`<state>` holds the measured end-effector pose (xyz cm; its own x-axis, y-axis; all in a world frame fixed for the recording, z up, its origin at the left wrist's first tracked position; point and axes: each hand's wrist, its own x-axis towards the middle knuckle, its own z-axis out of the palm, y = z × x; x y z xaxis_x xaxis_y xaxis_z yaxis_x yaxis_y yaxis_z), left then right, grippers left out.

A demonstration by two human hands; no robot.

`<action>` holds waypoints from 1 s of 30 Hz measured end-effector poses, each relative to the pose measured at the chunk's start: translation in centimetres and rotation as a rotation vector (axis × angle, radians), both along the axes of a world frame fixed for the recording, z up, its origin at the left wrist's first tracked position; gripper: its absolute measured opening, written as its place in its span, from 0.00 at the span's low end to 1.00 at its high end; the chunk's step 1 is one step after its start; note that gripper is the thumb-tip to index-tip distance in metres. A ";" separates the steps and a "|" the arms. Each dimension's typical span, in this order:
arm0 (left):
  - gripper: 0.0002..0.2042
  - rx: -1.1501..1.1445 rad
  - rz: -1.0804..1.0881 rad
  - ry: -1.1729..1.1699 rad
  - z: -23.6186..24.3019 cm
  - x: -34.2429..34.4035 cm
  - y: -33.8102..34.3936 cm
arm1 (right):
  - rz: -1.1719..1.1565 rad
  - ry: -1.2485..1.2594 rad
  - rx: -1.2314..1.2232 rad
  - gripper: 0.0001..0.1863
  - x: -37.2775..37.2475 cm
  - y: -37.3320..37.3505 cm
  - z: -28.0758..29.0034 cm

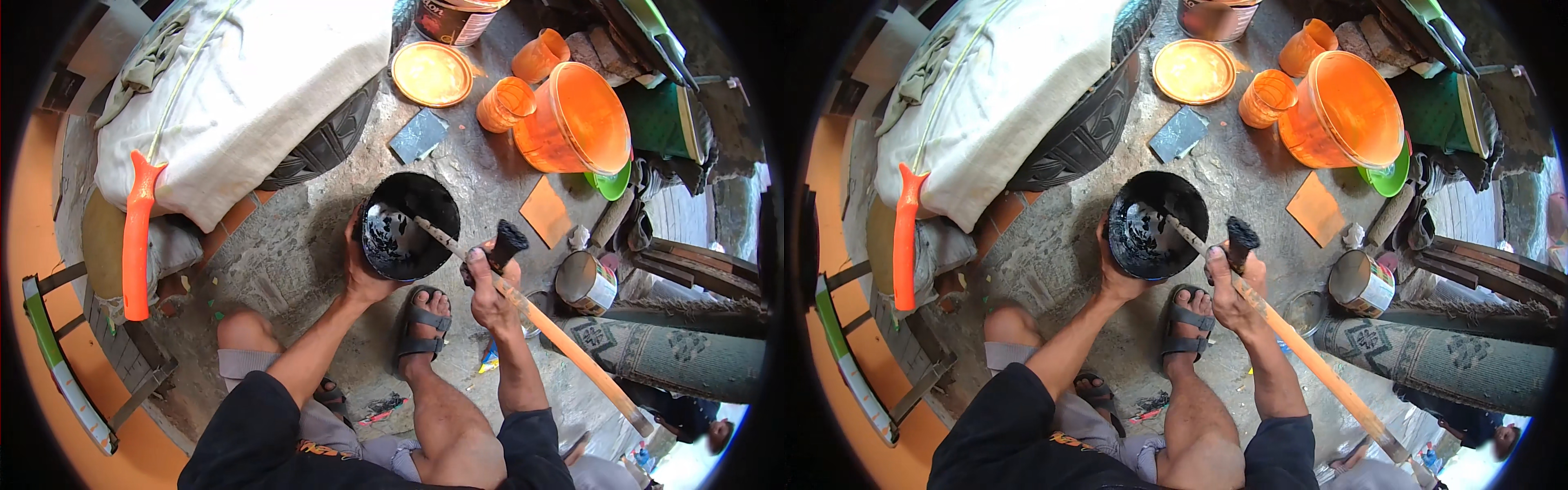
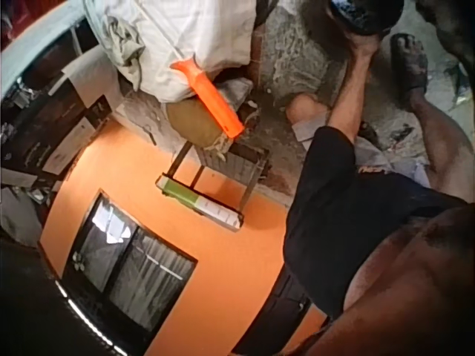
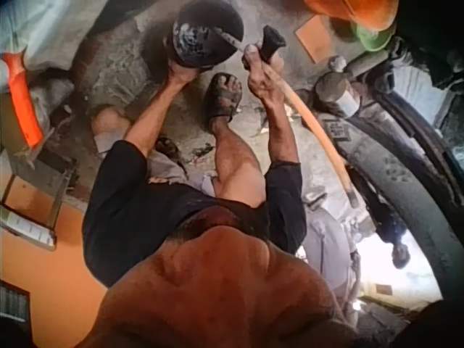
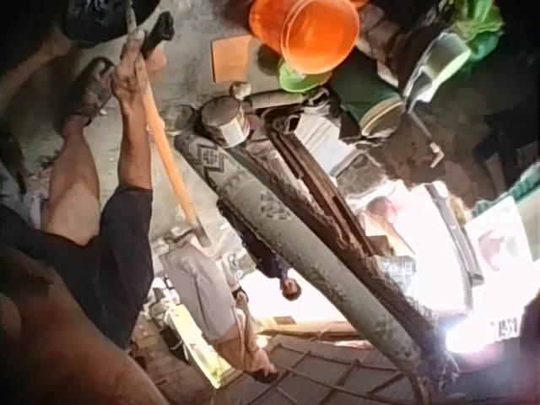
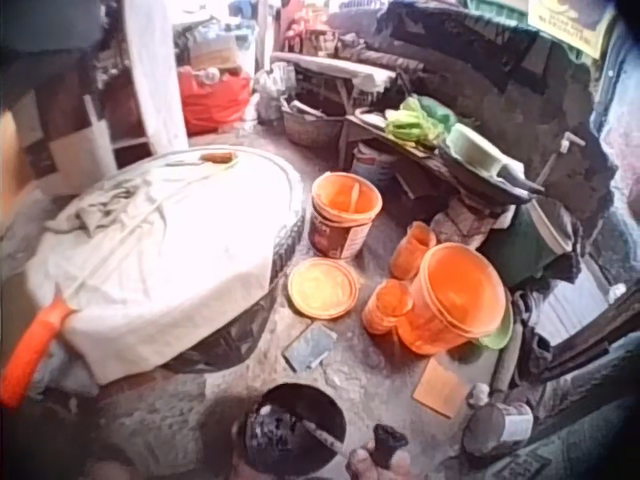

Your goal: The person sits on the floor and mixes black paint in a bucket using a wooden stick. They also use a paintbrush to scrape the sides of the bucket and stir the contents.

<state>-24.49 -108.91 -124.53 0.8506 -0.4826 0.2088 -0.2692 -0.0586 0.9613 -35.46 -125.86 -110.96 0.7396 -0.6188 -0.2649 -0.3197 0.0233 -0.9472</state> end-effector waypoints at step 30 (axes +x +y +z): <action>0.66 0.059 -0.169 -0.093 0.8 -0.1 -0.6 | -0.142 0.218 -0.272 0.14 -3.6 -0.9 5.6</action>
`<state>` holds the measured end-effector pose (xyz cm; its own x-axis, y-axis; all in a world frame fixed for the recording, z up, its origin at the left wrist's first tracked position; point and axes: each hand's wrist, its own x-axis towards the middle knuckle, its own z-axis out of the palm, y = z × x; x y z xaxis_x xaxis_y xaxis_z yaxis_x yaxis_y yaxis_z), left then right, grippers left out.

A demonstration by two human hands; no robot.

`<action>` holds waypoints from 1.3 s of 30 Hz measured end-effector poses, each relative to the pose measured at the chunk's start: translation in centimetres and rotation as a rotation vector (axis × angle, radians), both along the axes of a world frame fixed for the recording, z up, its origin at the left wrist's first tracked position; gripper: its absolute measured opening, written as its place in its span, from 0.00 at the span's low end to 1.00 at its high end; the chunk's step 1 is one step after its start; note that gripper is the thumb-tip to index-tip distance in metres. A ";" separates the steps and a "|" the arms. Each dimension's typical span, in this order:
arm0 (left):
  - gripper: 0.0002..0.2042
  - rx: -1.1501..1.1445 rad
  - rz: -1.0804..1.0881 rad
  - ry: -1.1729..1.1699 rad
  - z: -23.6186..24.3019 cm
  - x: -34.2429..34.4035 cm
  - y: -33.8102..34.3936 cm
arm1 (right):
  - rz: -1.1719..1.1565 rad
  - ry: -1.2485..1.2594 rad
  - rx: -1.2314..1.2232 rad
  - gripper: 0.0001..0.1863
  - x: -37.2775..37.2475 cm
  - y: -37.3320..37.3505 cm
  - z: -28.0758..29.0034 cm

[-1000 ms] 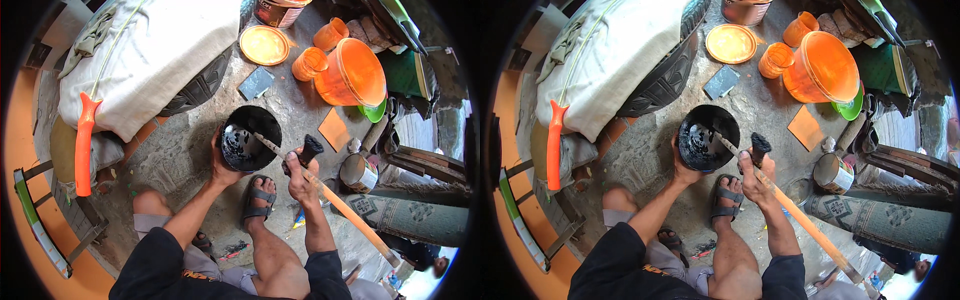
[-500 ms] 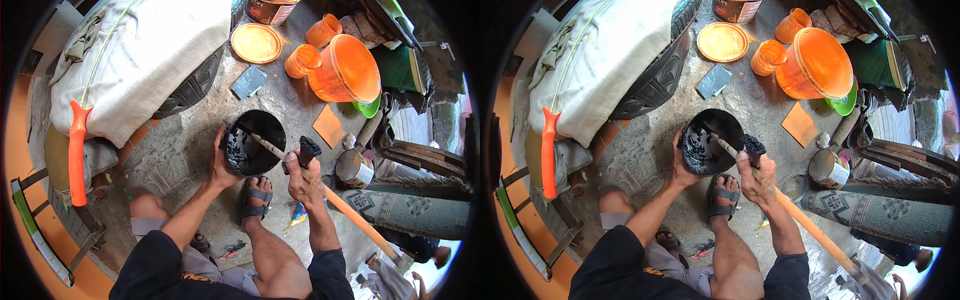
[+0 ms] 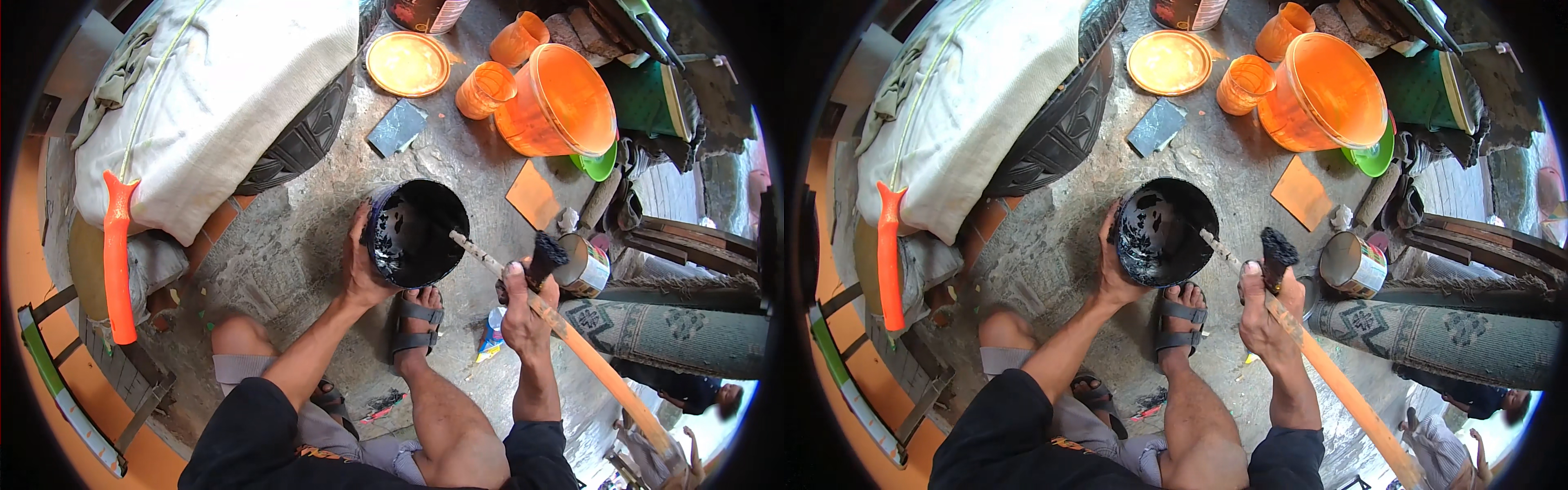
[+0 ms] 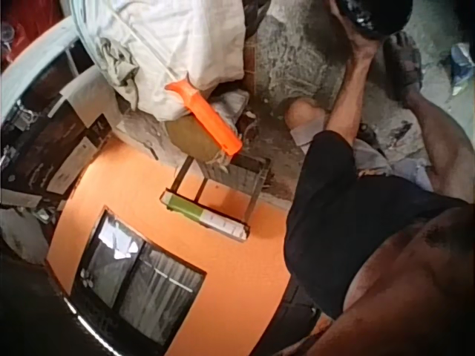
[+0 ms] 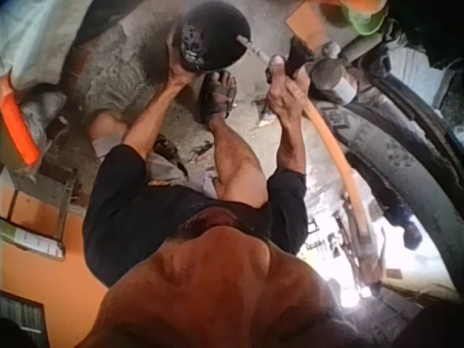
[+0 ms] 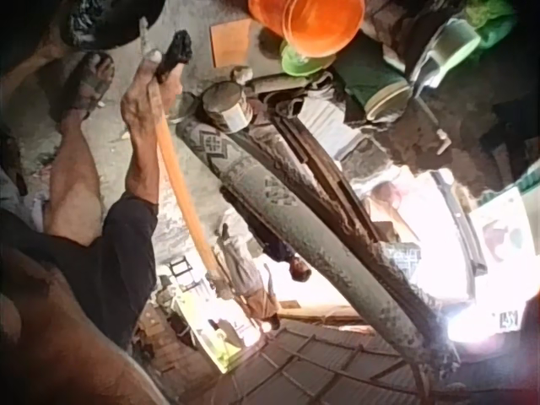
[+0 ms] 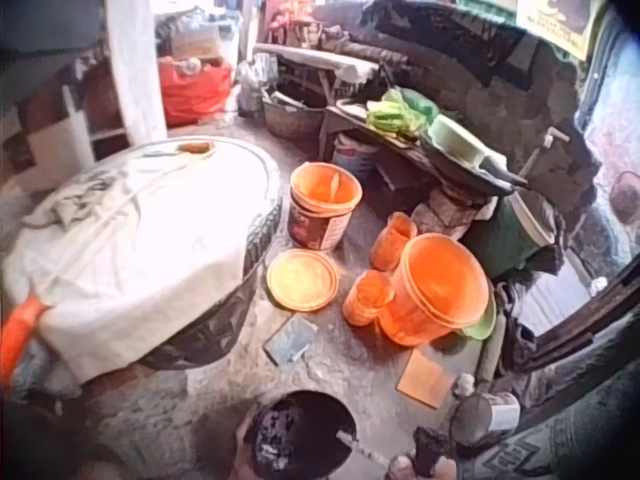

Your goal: The person sits on the floor and mixes black paint in a bucket using a wooden stick. They also use a paintbrush to scrape the sides of the bucket and stir the contents.

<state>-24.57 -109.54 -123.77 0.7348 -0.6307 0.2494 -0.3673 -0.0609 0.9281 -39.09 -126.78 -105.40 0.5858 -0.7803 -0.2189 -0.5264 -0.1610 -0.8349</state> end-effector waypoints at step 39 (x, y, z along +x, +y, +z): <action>0.64 0.029 0.047 -0.144 0.3 -0.6 0.6 | 0.261 0.226 0.068 0.10 0.3 0.6 1.6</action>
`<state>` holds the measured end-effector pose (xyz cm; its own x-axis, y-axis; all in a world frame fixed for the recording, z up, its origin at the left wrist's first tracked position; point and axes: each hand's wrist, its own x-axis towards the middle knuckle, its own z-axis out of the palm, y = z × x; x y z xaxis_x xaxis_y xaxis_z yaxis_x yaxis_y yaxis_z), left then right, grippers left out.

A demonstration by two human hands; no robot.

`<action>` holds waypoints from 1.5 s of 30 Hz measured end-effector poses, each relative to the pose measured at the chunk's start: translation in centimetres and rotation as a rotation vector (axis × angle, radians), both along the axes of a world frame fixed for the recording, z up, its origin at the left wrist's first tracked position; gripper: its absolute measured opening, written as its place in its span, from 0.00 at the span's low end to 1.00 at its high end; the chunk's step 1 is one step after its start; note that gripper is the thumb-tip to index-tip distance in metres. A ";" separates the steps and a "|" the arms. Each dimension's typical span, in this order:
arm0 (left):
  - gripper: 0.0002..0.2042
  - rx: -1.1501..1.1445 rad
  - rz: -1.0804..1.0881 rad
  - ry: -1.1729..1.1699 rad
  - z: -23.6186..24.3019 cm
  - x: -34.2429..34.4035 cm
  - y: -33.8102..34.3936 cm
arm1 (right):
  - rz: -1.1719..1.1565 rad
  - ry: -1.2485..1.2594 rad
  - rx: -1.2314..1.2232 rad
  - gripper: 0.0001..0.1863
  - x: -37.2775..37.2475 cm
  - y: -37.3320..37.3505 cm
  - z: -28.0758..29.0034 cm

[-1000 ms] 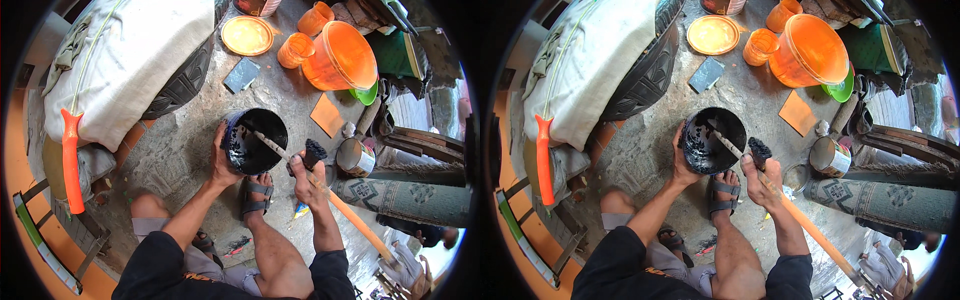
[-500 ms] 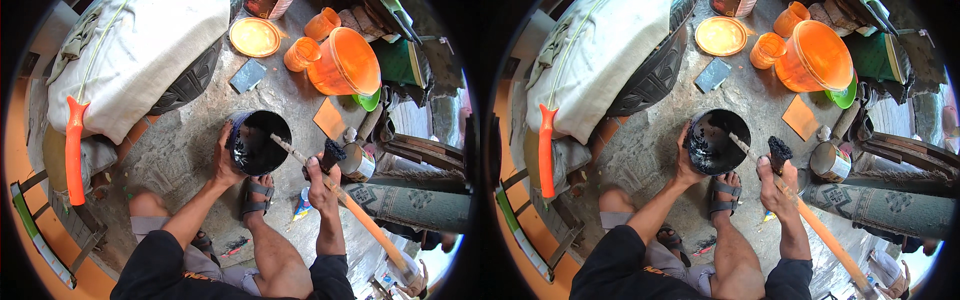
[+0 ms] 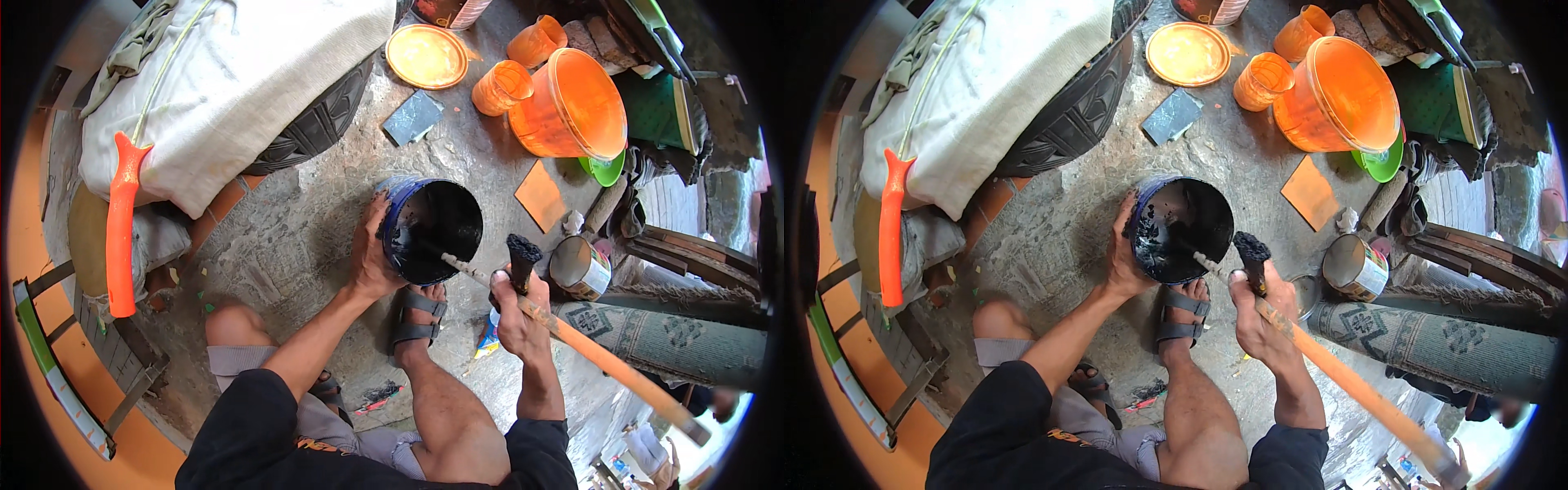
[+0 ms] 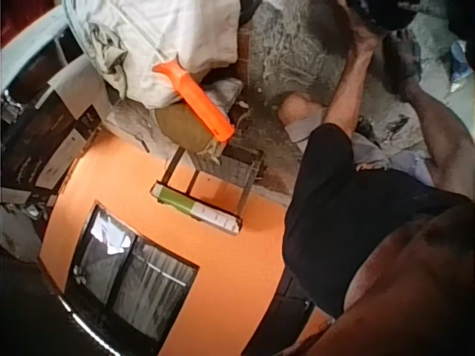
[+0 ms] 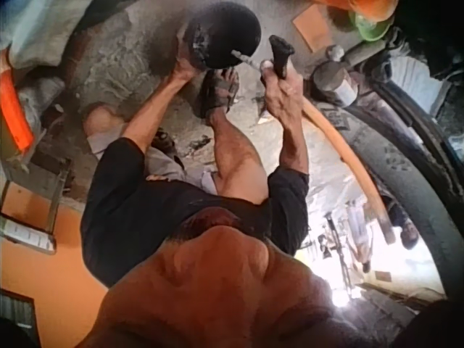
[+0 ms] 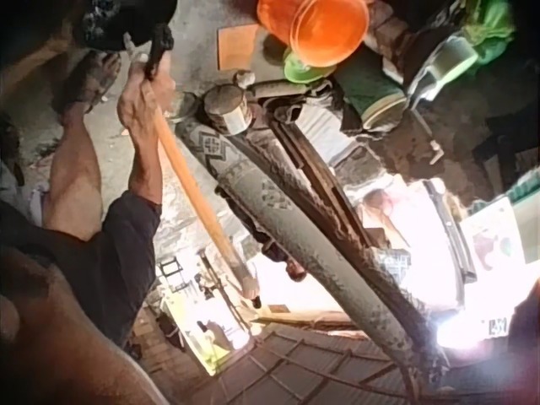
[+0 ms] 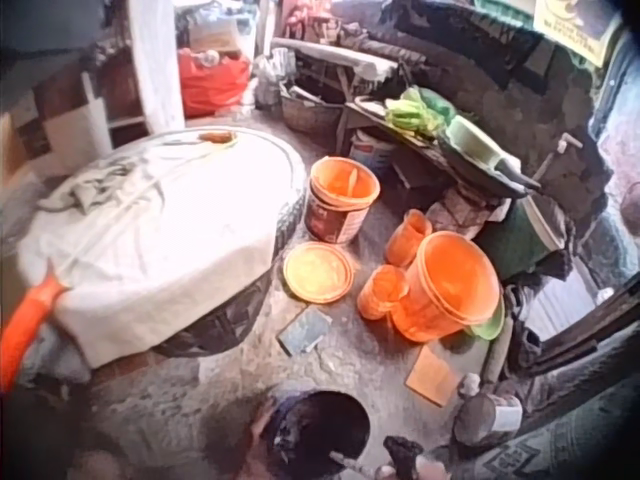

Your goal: The person sits on the floor and mixes black paint in a bucket using a wooden stick. They also use a paintbrush to scrape the sides of the bucket and stir the contents.

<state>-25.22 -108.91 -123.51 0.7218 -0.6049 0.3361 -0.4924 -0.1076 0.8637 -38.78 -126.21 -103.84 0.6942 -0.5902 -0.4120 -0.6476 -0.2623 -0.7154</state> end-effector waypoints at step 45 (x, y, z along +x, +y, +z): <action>0.65 -0.027 -0.031 0.040 -0.6 -0.1 0.1 | -0.328 -0.234 0.008 0.13 -1.3 -0.1 -1.0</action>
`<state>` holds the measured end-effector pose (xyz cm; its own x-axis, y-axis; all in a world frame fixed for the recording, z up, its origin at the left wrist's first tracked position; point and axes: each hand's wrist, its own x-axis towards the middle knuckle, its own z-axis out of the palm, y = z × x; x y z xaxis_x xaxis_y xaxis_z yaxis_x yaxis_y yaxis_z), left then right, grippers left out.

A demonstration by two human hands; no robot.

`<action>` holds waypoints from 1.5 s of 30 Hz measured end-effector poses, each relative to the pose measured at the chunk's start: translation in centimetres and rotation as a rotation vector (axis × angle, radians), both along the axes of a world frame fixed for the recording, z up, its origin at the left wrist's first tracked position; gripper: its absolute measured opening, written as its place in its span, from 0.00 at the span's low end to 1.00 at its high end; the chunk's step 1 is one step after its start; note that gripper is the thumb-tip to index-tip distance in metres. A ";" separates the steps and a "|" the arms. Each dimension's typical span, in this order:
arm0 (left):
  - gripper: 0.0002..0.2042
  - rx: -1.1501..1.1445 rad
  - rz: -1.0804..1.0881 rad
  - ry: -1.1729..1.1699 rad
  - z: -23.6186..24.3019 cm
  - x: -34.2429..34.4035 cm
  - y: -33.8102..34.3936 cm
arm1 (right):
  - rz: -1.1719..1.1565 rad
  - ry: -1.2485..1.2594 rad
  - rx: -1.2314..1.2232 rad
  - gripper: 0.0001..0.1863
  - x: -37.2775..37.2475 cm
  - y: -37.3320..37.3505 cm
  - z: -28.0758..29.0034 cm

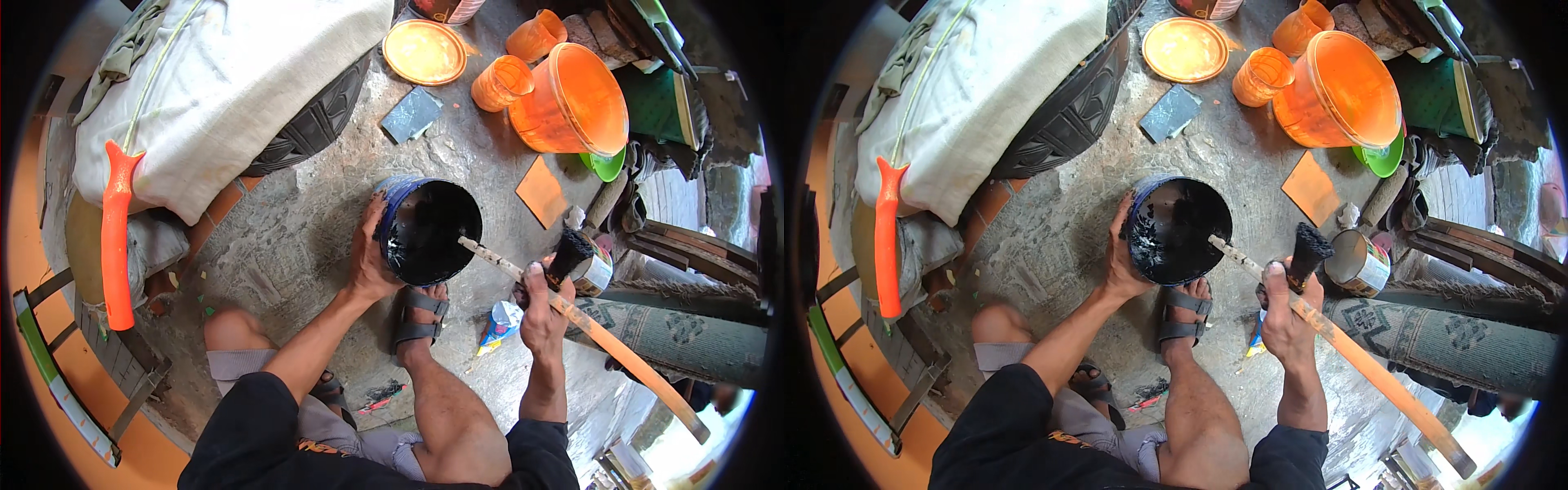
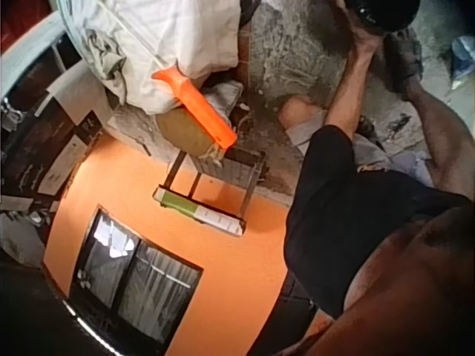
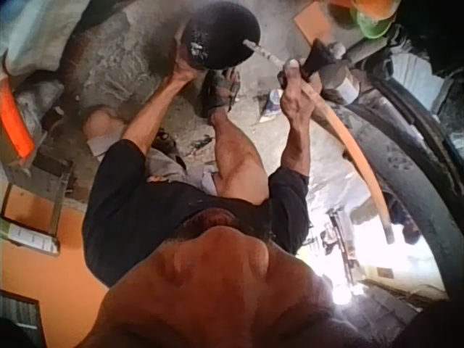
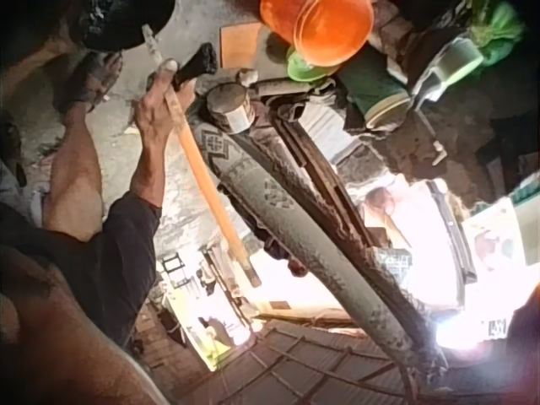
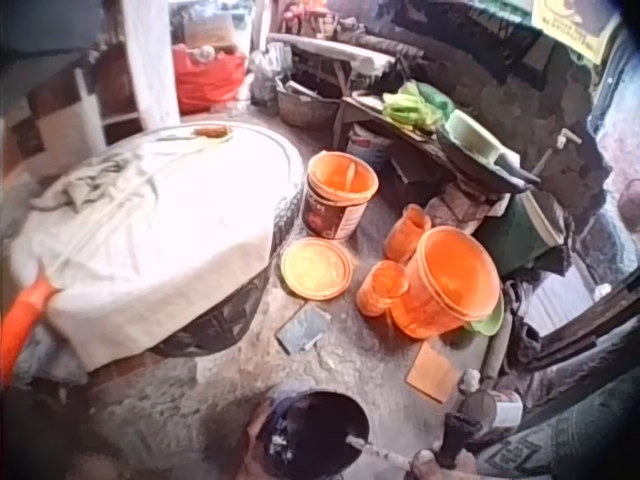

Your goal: The person sits on the floor and mixes black paint in a bucket using a wooden stick. They also use a paintbrush to scrape the sides of the bucket and stir the contents.

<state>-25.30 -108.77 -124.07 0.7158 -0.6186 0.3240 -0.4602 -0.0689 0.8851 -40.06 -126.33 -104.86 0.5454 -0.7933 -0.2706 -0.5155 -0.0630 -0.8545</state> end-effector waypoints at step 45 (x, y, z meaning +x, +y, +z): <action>0.64 0.044 -0.015 -0.049 0.3 -0.1 -0.8 | 0.055 -0.049 0.006 0.11 -1.6 -0.7 -0.5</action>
